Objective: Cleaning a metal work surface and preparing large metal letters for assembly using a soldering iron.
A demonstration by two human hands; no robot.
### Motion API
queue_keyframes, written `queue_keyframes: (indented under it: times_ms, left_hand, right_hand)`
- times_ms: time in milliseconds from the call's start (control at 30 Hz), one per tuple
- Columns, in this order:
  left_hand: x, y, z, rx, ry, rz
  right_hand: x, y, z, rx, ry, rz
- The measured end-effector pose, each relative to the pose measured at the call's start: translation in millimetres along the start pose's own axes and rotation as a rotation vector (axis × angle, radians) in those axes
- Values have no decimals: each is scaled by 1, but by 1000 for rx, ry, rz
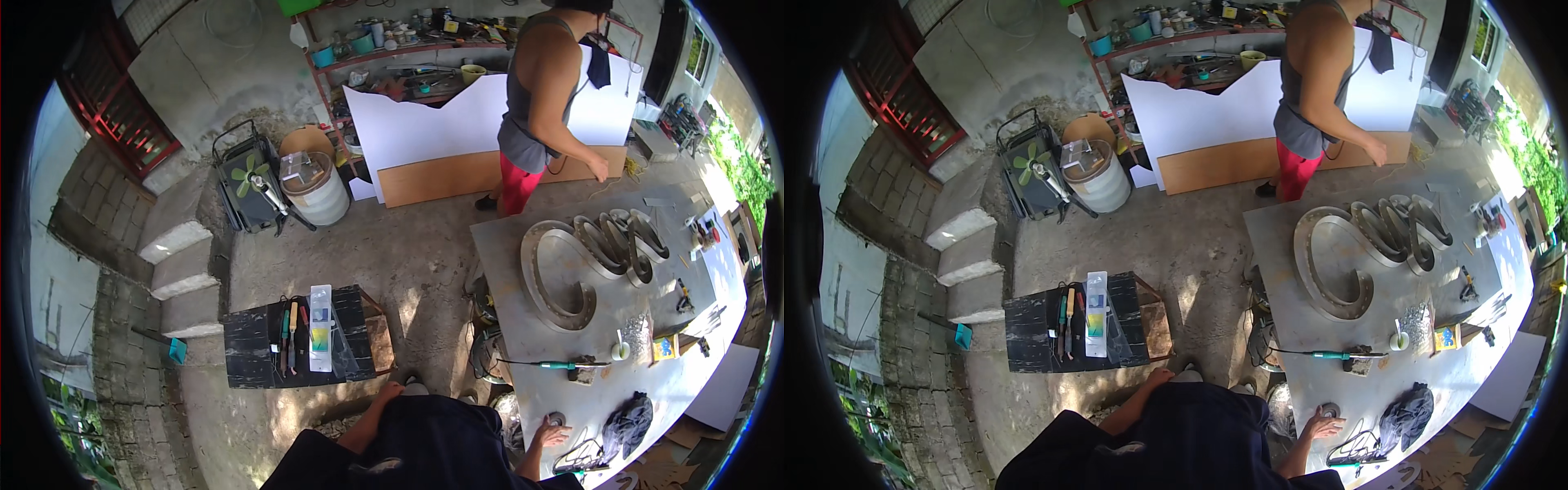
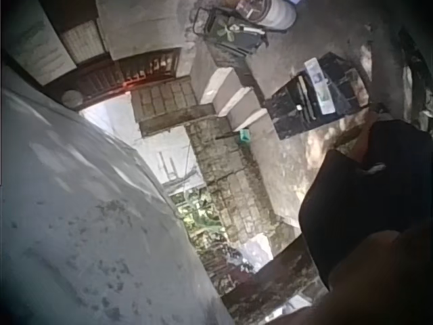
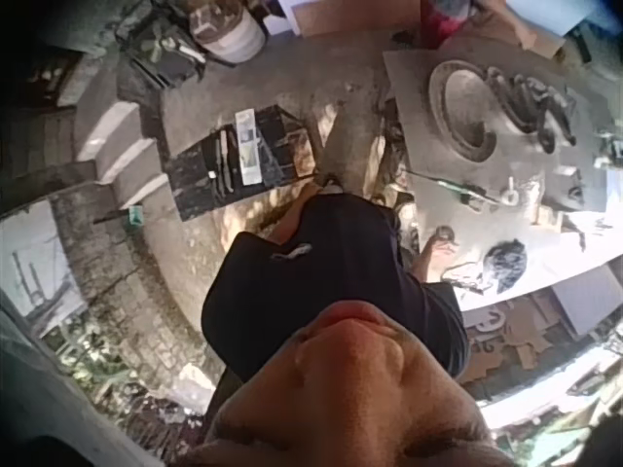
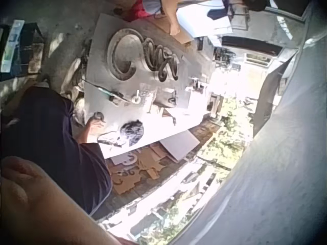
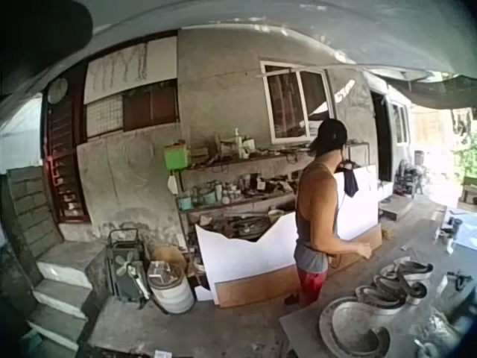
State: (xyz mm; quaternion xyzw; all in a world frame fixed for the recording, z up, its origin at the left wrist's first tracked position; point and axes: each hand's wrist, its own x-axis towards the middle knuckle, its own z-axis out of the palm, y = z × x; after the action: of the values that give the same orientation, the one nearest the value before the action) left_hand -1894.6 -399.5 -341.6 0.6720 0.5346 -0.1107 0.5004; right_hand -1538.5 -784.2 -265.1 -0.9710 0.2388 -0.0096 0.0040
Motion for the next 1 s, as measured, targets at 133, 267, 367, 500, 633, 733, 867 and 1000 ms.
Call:
queue_keyframes:
  times_ms: [133,267,367,500,633,733,867,1000]
  left_hand:
    - [14,-20,-39,40,106,40]
    - [29,-24,-61,-152,150,65]
    - [44,-14,-72,-193,152,171]
    - [67,10,-86,-357,64,101]
    - [96,35,-103,-394,30,45]
    - [131,56,-128,-421,46,64]
    - [188,88,-179,-739,117,-21]
    - [252,130,-238,-951,266,-101]
  right_hand:
    - [-57,-23,8,158,271,-195]
    - [-131,-36,8,382,89,-562]
    - [-155,-60,6,514,-218,-806]
    - [-152,-104,3,331,-524,-847]
    - [-154,-188,14,190,-680,-872]
    - [-162,-273,27,134,-745,-931]
    - [-179,-418,46,104,-825,-1031]
    - [-192,-536,52,94,-914,-1107]
